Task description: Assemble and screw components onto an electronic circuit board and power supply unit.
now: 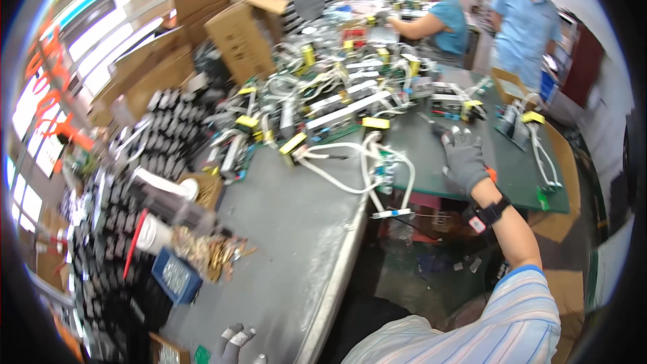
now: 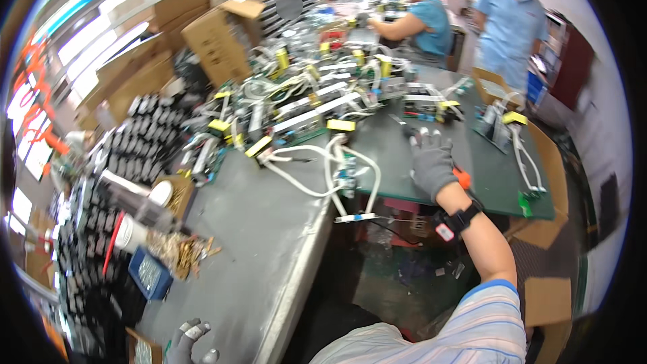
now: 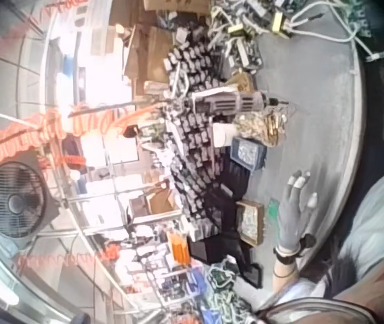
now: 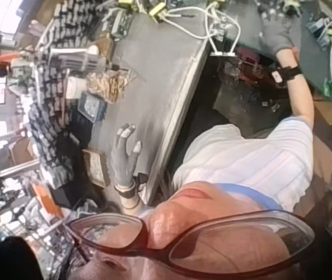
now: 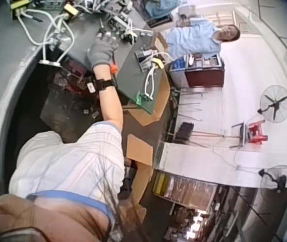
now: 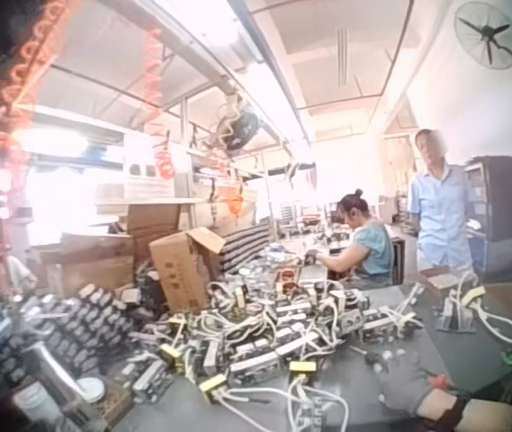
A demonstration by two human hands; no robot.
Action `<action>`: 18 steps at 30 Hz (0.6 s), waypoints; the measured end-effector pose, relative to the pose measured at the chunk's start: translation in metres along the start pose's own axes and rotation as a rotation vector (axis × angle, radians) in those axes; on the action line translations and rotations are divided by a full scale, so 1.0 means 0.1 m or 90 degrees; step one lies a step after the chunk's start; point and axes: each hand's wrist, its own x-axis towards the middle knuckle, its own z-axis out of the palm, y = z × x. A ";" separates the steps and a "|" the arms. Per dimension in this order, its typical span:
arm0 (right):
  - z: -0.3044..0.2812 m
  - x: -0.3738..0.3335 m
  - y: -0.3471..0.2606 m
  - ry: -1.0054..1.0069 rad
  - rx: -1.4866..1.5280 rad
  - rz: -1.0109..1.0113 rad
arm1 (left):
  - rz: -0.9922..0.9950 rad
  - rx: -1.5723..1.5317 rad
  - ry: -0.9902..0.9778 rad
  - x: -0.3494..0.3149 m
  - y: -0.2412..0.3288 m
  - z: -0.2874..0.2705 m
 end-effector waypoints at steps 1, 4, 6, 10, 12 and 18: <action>-0.09 0.05 -0.19 0.092 -0.060 -0.047 | -0.031 0.003 0.009 -0.05 -0.04 -0.01; -0.26 0.30 -0.97 0.032 0.449 -0.319 | -0.101 -0.052 0.045 -0.22 -0.13 0.03; -0.32 0.56 -1.58 0.008 0.456 -0.440 | -0.112 -0.060 0.054 -0.34 -0.17 0.08; -0.41 1.45 -2.76 -0.066 0.504 -0.480 | -0.296 -0.100 -0.009 -0.59 -0.23 0.14; -0.46 1.82 -3.29 -0.068 0.482 -0.434 | -0.258 -0.129 0.043 -0.68 -0.27 0.17; -0.34 1.99 -4.24 -0.197 0.450 -0.161 | -0.246 -0.143 0.112 -0.90 -0.40 0.20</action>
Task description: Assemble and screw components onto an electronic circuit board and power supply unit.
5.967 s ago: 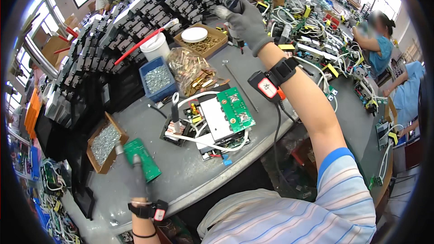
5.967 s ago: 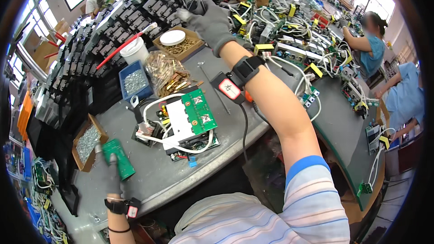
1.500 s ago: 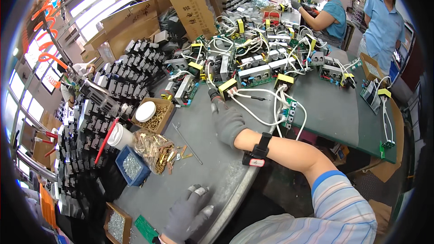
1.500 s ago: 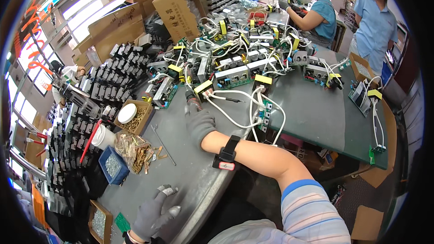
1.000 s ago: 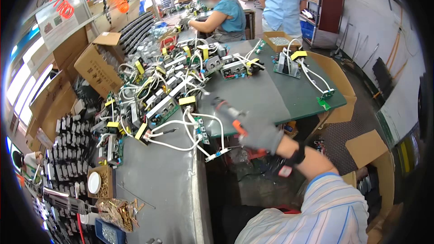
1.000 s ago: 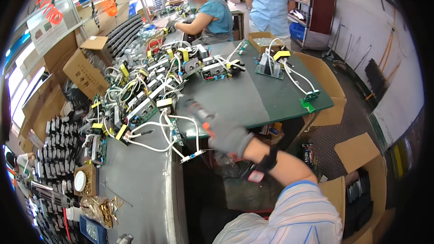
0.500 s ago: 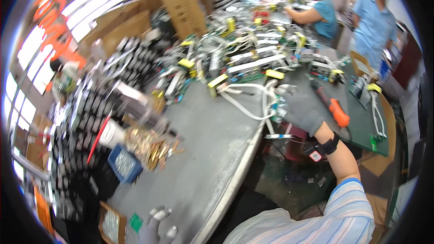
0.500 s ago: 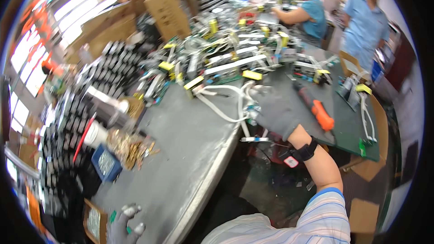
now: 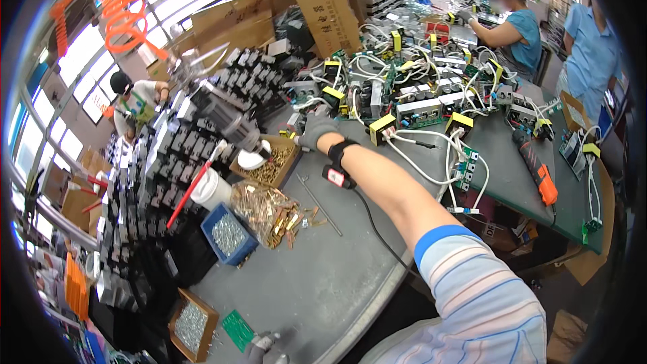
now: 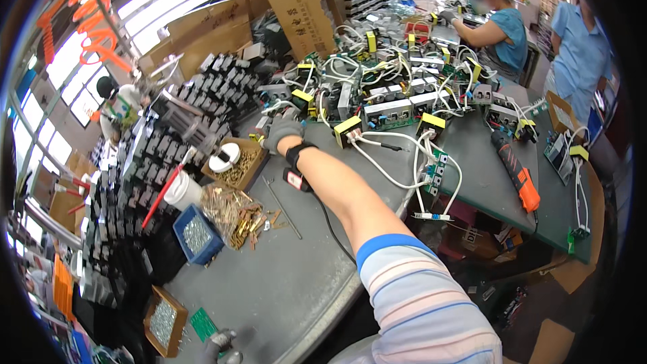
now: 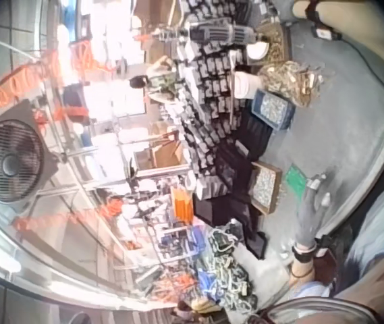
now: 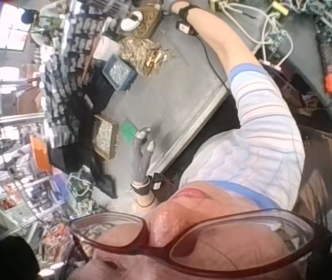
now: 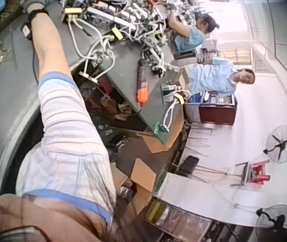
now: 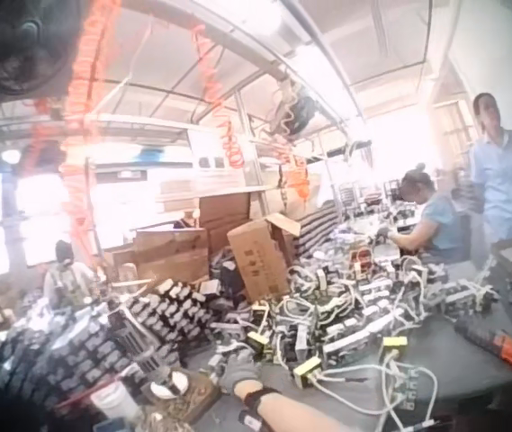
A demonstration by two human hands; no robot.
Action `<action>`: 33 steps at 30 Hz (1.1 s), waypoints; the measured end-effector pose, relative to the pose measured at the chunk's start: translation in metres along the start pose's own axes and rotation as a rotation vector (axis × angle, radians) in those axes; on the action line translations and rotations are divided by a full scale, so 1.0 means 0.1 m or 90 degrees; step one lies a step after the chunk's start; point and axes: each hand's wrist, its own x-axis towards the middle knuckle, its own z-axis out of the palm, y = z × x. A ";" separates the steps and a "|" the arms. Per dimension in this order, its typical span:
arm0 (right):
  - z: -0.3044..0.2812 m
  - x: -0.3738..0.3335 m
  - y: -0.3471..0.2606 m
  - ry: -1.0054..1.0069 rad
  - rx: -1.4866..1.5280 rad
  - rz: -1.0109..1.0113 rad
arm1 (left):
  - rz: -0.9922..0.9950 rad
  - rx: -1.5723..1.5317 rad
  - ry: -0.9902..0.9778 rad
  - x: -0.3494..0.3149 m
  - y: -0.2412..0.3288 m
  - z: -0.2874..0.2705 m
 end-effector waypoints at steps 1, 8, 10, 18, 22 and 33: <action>0.07 0.02 0.01 0.025 0.036 0.043 | -0.025 -0.033 0.008 -0.02 -0.03 -0.01; 0.09 0.05 0.42 0.076 0.067 0.015 | -0.084 -0.064 0.001 -0.06 -0.16 -0.14; 0.03 0.02 0.49 0.040 0.058 -0.001 | -0.080 -0.059 -0.009 -0.06 -0.14 -0.18; -0.13 -0.04 0.79 0.050 0.032 -0.063 | 0.087 0.190 -0.030 0.27 -0.02 -0.28; -0.20 -0.13 0.85 0.011 -0.005 -0.132 | 0.143 0.229 -0.102 0.90 0.28 -0.22; -0.34 0.06 1.01 -0.062 0.080 -0.146 | 0.211 0.725 -0.028 3.44 0.26 1.15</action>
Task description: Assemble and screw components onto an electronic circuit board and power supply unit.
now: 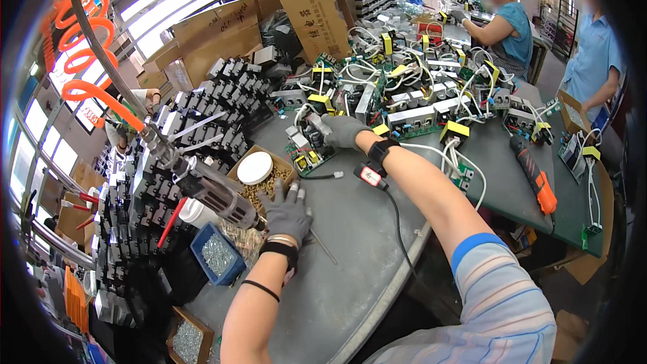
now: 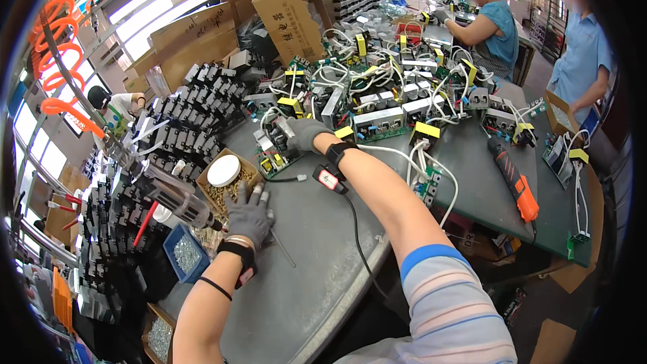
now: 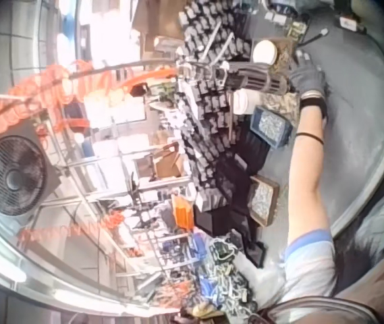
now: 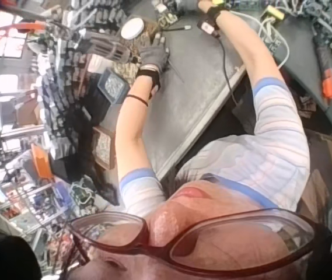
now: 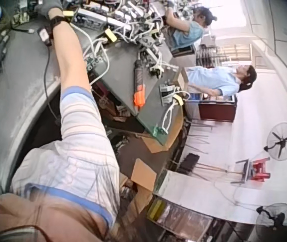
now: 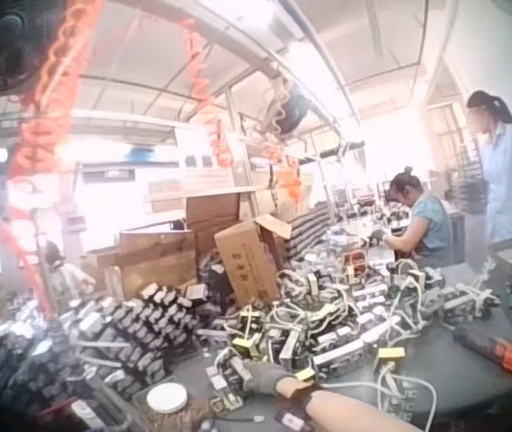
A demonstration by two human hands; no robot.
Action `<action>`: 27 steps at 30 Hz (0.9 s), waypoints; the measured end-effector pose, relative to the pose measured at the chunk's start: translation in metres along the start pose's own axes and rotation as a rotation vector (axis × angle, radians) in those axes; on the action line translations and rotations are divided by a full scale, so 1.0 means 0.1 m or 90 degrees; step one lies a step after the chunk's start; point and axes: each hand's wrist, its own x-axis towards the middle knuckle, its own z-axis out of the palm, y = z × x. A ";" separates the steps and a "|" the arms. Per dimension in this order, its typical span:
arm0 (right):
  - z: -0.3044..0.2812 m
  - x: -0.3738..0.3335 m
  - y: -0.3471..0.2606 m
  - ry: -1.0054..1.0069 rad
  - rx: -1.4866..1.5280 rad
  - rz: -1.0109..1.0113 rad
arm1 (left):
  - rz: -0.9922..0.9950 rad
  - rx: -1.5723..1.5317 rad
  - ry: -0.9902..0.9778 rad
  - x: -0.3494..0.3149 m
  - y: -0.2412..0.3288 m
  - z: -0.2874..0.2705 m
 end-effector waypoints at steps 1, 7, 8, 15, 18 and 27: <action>-0.02 0.00 0.07 0.010 0.001 -0.005 | -0.002 0.004 0.016 0.07 -0.08 0.08; -0.10 -0.28 0.22 -0.022 0.432 -0.139 | -0.001 0.019 0.037 0.26 -0.45 0.28; -0.13 -0.37 0.22 -0.038 0.454 -0.159 | 0.008 0.065 0.006 0.30 -0.47 0.26; -0.21 -1.18 0.03 -0.055 0.095 -0.204 | 0.083 -0.091 -0.006 0.03 -0.49 -0.17; -0.15 -1.58 -0.23 0.043 0.081 -0.190 | 0.145 -0.138 0.024 -0.58 -0.44 -0.41; 0.43 -2.70 -0.92 0.149 -0.046 -0.064 | 0.028 -0.515 0.131 -1.56 0.13 -0.54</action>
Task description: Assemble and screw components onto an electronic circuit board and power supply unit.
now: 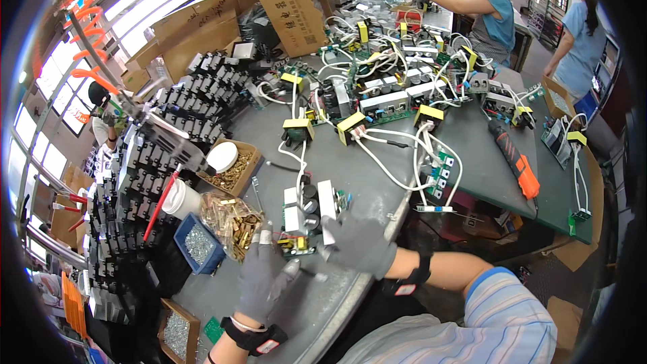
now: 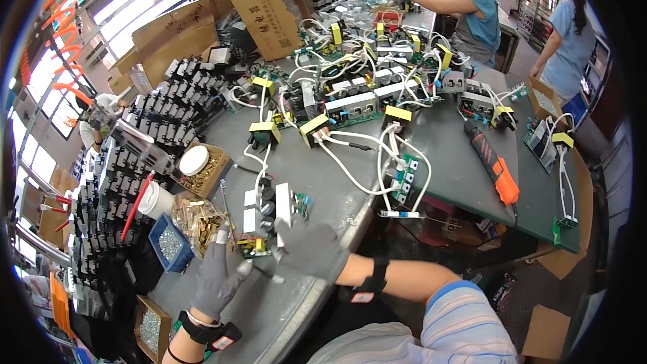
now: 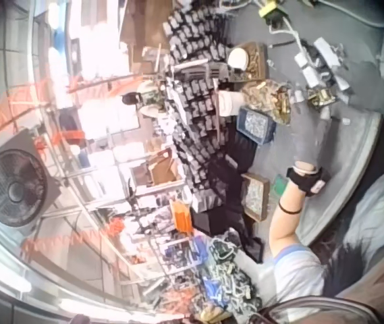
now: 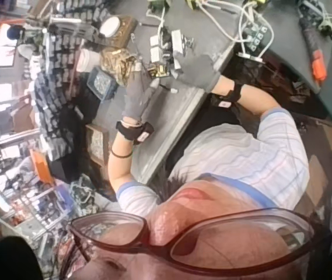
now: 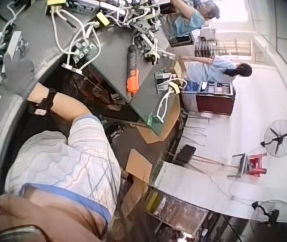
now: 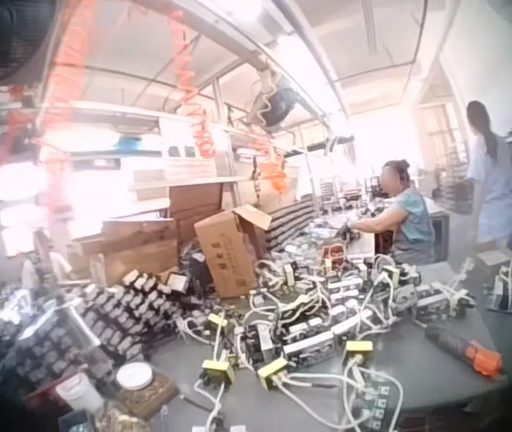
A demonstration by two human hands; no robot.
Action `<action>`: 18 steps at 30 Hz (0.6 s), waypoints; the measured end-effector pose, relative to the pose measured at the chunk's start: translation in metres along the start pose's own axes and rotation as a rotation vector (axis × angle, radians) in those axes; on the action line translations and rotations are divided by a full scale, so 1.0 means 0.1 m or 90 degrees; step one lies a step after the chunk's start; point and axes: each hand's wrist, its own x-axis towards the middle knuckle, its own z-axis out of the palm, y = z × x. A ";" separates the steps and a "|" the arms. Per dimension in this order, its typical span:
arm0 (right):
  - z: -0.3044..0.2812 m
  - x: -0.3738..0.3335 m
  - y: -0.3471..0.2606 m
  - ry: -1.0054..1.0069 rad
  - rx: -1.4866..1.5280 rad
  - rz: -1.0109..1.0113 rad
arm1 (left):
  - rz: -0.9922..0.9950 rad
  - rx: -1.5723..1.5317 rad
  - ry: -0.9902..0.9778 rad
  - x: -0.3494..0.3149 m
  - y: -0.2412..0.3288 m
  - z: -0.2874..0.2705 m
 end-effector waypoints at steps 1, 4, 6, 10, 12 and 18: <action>0.05 -0.11 -0.07 0.003 -0.027 0.017 | -0.007 0.036 -0.010 -0.02 0.00 0.01; 0.02 -0.29 -0.18 -0.046 0.070 -0.076 | -0.009 0.028 -0.046 -0.04 0.00 -0.01; -0.17 -0.19 -0.07 -0.221 0.181 -0.144 | -0.077 -0.010 -0.085 -0.01 0.02 -0.04; -0.36 0.93 0.43 0.102 0.263 -0.117 | -0.001 0.030 0.064 0.28 0.11 0.11; -0.22 1.73 0.70 -0.004 0.136 0.034 | 0.018 0.123 0.060 0.49 0.16 0.28; 0.68 2.66 0.57 -0.081 -0.044 0.209 | -0.109 0.148 -0.054 0.80 0.10 0.49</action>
